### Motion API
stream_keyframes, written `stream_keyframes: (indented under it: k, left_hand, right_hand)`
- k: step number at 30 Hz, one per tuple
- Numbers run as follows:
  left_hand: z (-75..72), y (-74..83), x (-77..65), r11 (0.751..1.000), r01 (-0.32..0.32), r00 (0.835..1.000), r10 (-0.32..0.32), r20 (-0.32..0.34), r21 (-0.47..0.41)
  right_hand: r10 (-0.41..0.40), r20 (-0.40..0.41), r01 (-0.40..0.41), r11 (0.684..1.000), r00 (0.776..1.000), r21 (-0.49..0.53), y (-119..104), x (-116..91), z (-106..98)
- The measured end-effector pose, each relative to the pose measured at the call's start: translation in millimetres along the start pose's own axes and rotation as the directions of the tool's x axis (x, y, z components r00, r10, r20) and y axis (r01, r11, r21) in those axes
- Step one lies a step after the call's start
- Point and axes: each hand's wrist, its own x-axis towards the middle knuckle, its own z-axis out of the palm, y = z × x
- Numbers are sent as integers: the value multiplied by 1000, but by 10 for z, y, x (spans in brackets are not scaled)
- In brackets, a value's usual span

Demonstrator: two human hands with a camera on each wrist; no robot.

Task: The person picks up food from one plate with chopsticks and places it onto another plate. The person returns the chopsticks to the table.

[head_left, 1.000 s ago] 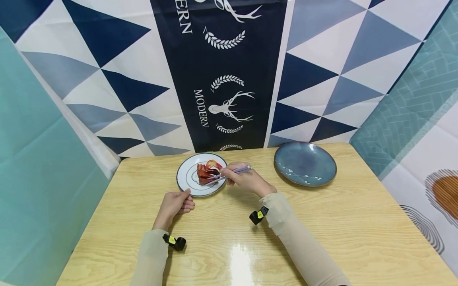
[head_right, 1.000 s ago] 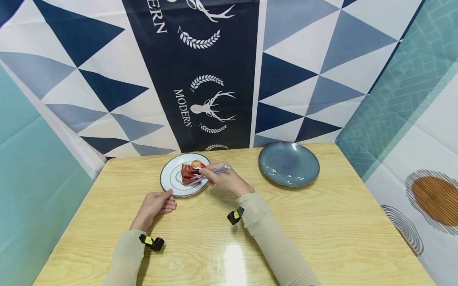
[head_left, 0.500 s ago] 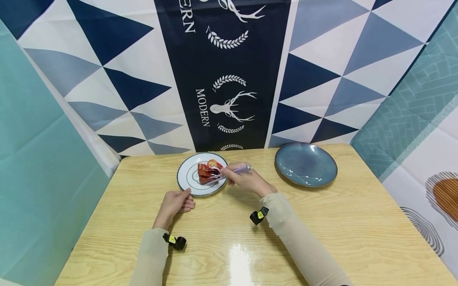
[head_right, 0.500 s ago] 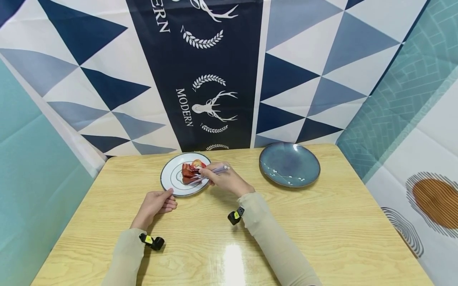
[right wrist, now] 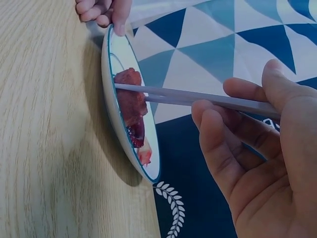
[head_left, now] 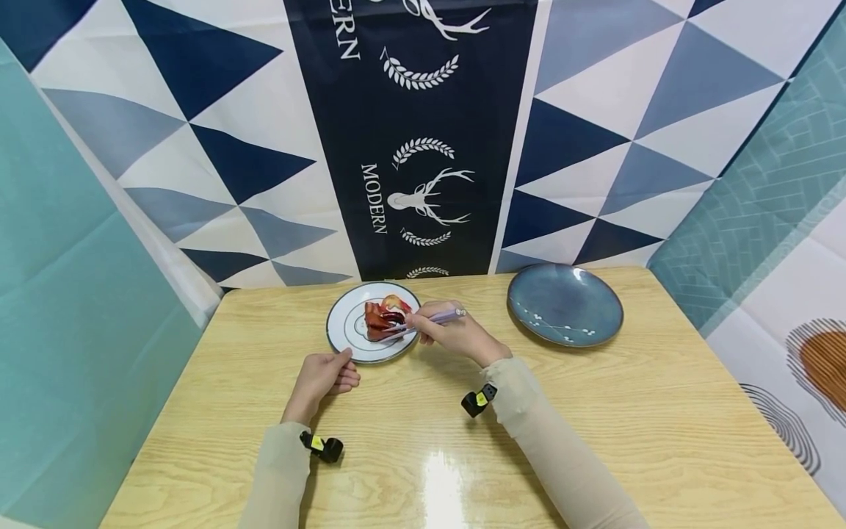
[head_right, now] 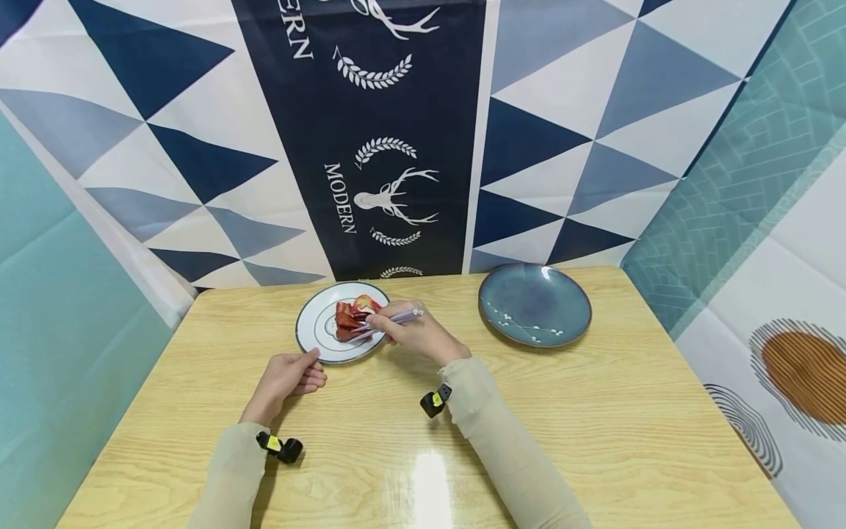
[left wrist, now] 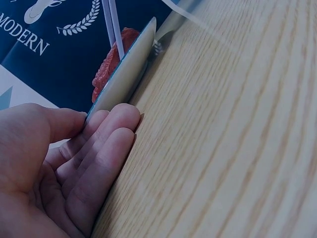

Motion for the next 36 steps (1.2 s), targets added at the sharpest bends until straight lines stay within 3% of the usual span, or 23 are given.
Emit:
stream_keyframes:
  k: [36]
  left_hand:
    - [12,14,-15,1000,9,1000,-9,-6,14]
  right_hand:
    - [30,22,-30,999,999,18,-207,-55,-101]
